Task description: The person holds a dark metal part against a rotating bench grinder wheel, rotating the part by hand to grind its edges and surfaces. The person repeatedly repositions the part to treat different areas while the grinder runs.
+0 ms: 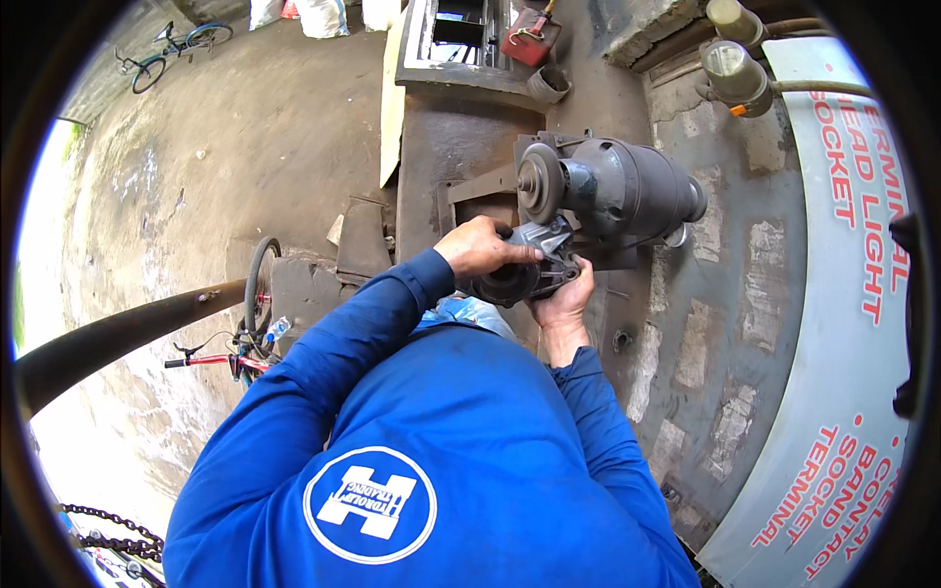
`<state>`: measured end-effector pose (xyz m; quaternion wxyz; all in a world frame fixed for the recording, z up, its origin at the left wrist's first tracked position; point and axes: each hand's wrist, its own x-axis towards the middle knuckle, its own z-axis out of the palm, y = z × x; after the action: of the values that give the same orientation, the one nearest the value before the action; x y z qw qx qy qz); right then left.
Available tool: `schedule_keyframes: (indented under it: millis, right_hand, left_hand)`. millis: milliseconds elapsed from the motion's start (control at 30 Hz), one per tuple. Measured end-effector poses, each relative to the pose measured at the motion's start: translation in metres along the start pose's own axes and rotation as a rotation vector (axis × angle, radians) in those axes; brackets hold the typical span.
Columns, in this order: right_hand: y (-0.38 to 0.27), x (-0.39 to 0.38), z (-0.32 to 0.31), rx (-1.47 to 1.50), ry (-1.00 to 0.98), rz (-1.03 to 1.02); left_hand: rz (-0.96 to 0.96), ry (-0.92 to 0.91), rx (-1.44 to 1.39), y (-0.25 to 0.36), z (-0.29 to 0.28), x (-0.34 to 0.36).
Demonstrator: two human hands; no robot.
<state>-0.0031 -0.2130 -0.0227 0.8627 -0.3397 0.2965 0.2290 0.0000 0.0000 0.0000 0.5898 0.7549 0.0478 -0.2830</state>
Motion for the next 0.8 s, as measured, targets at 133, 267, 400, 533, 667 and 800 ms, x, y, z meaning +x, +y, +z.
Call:
schedule_keyframes:
  millis: [133, 267, 400, 533, 667, 800]
  right_hand:
    - [-0.004, 0.01, -0.004, -0.046, 0.006, 0.007]
    - [0.001, 0.008, -0.01, -0.055, 0.039, 0.002]
    - [0.008, 0.019, -0.01, -0.05, 0.011, -0.007]
    - [0.012, 0.02, -0.01, -0.084, -0.008, 0.018]
    - [0.014, 0.005, -0.016, -0.126, -0.126, -0.046]
    - [0.025, -0.006, -0.023, -0.221, 0.006, -0.104]
  left_hand:
    - [-0.019, -0.032, -0.12, -0.002, -0.001, 0.004]
    - [-0.017, 0.0, -0.175, -0.014, 0.008, 0.0]
    - [-0.04, -0.009, -0.271, -0.024, 0.006, 0.004]
    - [-0.07, 0.003, -0.258, -0.031, 0.002, 0.004]
    - [-0.094, -0.018, -0.354, -0.034, 0.015, -0.007]
    - [0.0, 0.093, -0.297, -0.034, 0.033, -0.017]
